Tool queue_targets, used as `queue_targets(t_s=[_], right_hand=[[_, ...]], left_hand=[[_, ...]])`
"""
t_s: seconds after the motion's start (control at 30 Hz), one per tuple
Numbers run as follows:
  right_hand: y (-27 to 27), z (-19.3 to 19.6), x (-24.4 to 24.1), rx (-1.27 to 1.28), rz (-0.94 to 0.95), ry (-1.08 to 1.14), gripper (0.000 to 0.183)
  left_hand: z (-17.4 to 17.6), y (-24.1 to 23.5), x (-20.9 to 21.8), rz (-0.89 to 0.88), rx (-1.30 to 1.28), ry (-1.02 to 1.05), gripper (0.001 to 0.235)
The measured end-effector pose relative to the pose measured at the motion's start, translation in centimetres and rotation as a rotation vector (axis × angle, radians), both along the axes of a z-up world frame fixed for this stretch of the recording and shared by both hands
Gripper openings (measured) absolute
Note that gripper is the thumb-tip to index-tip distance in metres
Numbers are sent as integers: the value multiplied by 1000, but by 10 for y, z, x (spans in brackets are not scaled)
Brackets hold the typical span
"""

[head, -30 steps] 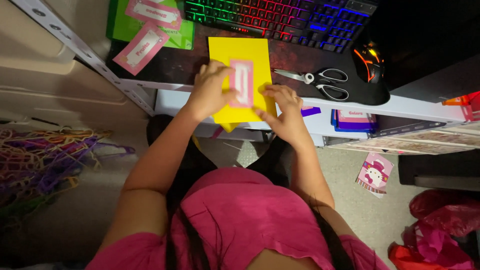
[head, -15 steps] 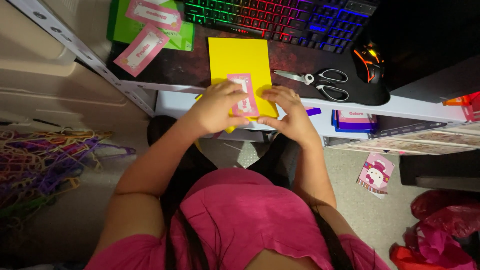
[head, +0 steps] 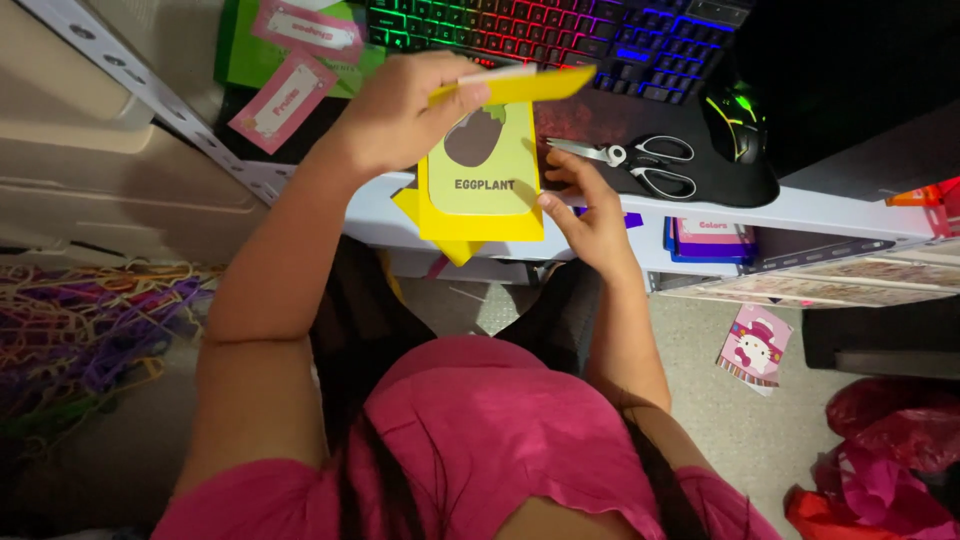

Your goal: The person peels adhesive labels and sticks them onto the front of small colored paper cards. They handle yellow and purple cards, applying labels such as 'Vegetables', 'Animals', and 'Fruits' one at a time.

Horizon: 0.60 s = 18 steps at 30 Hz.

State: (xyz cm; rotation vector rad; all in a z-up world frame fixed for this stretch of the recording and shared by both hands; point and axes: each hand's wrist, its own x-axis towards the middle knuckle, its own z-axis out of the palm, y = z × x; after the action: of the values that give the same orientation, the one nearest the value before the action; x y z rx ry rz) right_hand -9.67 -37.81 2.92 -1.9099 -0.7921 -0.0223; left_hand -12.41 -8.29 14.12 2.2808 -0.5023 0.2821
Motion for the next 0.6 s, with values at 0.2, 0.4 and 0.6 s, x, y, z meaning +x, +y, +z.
queue_targets(t_s=[0.2,0.4,0.6], right_hand=[[-8,-9,7,-3,35,-74,32],[-4,-14,4,44,-32,-65,29],[-1,-13,0,34,-39,-104,23]], left_hand=[[-13,2,-22,-351,-196,0,26],[-89,26,14,-213,-139,54,42],[-140,46,53,-48,-72,43,45]])
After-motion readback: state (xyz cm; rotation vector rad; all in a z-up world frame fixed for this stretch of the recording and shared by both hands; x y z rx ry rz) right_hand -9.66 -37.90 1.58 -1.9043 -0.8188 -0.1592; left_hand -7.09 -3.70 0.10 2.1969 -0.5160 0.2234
